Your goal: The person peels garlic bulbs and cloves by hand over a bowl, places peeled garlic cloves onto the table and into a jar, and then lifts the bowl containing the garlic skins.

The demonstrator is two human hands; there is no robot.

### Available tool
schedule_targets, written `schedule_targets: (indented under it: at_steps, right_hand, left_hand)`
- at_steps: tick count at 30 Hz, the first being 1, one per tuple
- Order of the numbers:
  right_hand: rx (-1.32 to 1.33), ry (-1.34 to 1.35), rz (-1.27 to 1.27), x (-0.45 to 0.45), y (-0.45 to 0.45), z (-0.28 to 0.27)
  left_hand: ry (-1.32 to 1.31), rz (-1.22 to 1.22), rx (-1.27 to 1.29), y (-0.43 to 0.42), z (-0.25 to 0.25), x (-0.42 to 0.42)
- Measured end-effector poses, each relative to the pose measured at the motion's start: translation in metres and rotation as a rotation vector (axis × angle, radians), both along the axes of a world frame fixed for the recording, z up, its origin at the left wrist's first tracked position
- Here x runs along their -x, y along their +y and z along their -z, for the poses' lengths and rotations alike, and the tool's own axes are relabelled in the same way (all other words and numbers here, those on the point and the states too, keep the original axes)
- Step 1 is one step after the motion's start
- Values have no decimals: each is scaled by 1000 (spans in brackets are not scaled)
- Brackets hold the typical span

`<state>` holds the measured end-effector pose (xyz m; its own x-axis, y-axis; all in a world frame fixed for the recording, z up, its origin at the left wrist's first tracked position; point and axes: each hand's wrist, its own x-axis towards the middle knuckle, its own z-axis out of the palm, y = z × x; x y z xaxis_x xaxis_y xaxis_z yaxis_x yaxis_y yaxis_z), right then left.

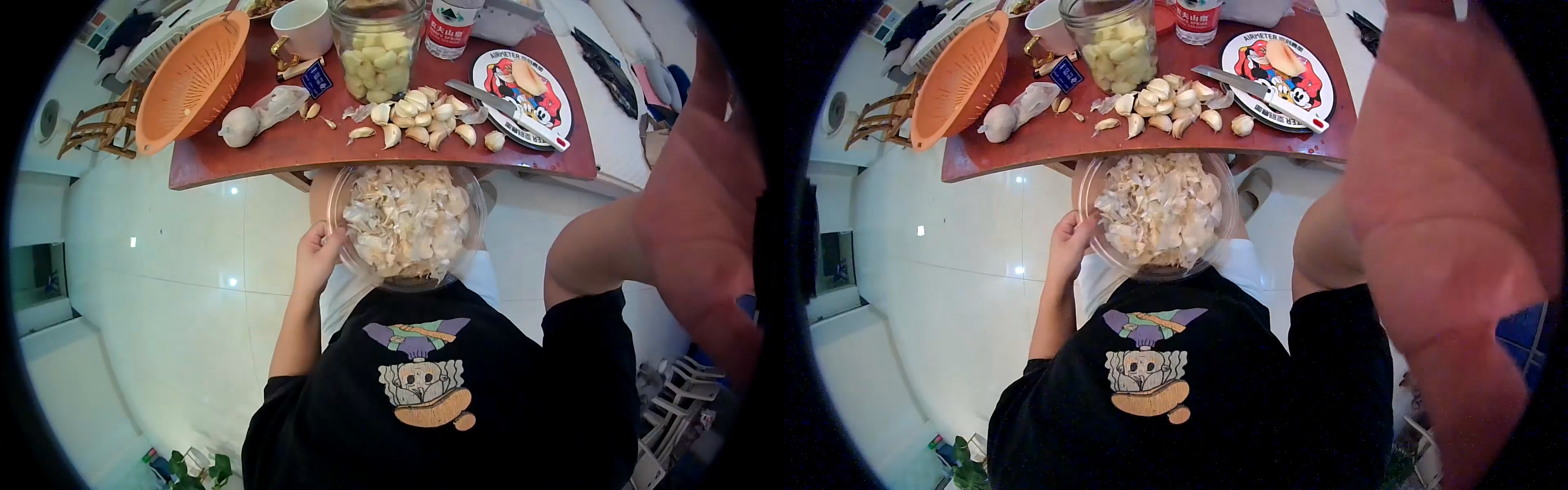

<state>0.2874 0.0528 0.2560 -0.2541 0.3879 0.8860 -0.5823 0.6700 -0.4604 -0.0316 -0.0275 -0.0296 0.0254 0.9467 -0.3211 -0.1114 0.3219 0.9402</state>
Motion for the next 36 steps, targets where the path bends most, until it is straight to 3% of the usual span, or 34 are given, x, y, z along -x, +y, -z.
schedule_targets:
  at_steps: [5, 8, 13, 18, 22, 29, 34, 36]
  right_hand:
    - [74, 83, 67, -2, -13, 14]
    - [191, 96, 466, 1, -33, 39]
    - [340, 14, 601, -18, -63, 82]
    - [467, -40, 593, -27, -84, 106]
    - [506, -199, 611, -29, -89, 120]
    - [558, -399, 603, -16, -96, 122]
    - [549, -489, 625, -18, -98, 119]
    - [537, -509, 582, -15, -99, 120]
  left_hand:
    - [-13, -15, 134, -8, -19, 26]
    - [-12, -49, 149, -19, -35, 41]
    - [27, -119, 139, -50, -43, 98]
    - [20, -234, 57, -82, -82, 145]
    - [130, -465, -1, -102, -114, 174]
    - [101, -457, -75, -116, -118, 204]
    - [144, -459, -37, -102, -127, 167]
    - [68, -339, -70, -98, -122, 160]
